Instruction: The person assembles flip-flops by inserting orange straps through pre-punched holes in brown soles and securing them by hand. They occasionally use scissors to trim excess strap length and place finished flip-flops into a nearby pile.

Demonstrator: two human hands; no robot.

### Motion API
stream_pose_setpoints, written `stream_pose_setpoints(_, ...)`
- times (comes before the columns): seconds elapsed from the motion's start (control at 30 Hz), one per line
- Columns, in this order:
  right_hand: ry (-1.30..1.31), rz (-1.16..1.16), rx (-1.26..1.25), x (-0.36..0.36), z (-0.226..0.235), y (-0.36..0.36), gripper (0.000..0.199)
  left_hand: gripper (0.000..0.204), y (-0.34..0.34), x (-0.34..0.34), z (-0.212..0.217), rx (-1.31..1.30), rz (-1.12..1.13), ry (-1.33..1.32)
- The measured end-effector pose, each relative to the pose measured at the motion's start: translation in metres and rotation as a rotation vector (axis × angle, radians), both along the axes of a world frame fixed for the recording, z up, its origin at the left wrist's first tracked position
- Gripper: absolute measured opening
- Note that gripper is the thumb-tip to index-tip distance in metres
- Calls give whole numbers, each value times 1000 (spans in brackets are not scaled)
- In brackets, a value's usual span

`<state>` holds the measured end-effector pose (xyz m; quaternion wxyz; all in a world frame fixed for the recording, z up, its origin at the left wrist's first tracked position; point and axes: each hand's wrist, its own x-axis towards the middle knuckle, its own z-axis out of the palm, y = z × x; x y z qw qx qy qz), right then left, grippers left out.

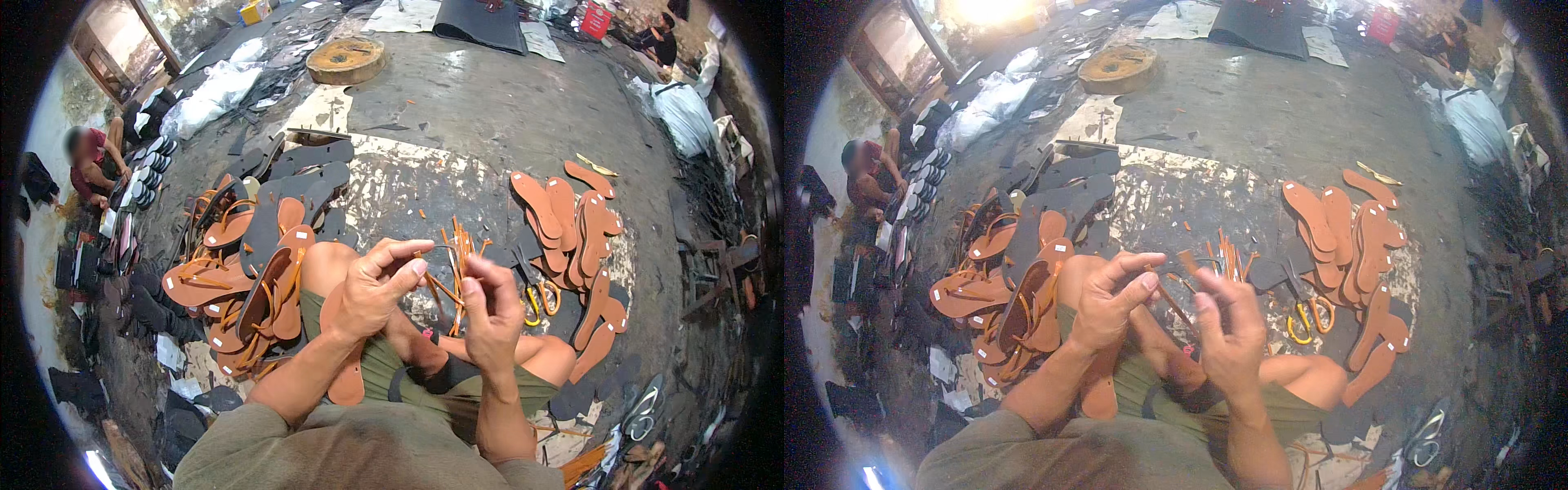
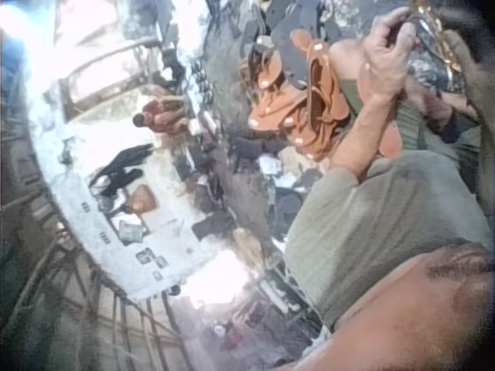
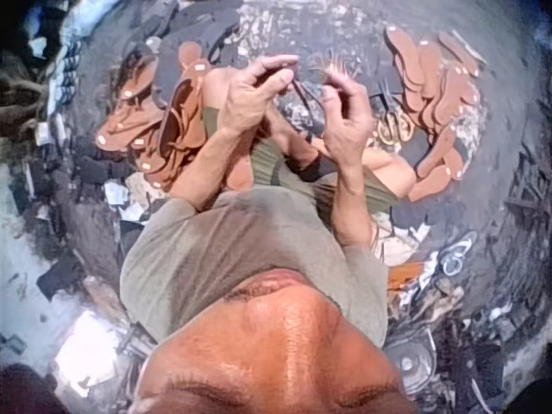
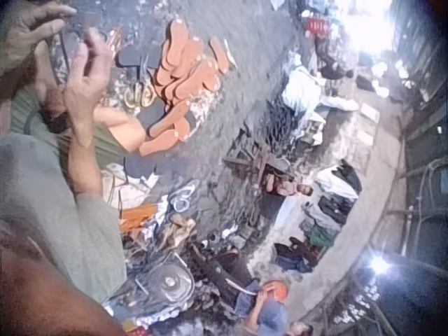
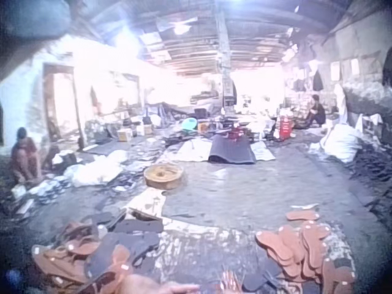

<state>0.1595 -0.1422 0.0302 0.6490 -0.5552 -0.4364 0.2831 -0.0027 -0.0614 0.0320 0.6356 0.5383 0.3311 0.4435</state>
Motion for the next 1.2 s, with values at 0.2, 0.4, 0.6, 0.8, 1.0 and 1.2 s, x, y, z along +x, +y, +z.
stream_pose_setpoints(0.2, -330, 22, 89, -9, 5, -3, 26, 25, -4, -5, 4, -251, -150, -204)
stream_pose_setpoints(0.4, -342, 44, 91, -11, 3, -5, 28, 30, -9, -3, 11, -208, -152, -132)
stream_pose_setpoints(0.6, -242, 5, 38, -11, -6, -6, 23, 25, -14, 7, 16, -39, -74, 168)
stream_pose_setpoints(0.8, -47, 254, 166, 40, 44, -34, 21, 73, 18, -87, -23, 726, 61, 918)
stream_pose_setpoints(1.0, -274, 845, 878, 88, 139, -45, 19, 72, -14, -106, -25, 750, -167, 1216)
stream_pose_setpoints(1.2, -157, 717, 881, 66, 144, -57, 12, 53, -28, -114, -5, -235, -170, 544)
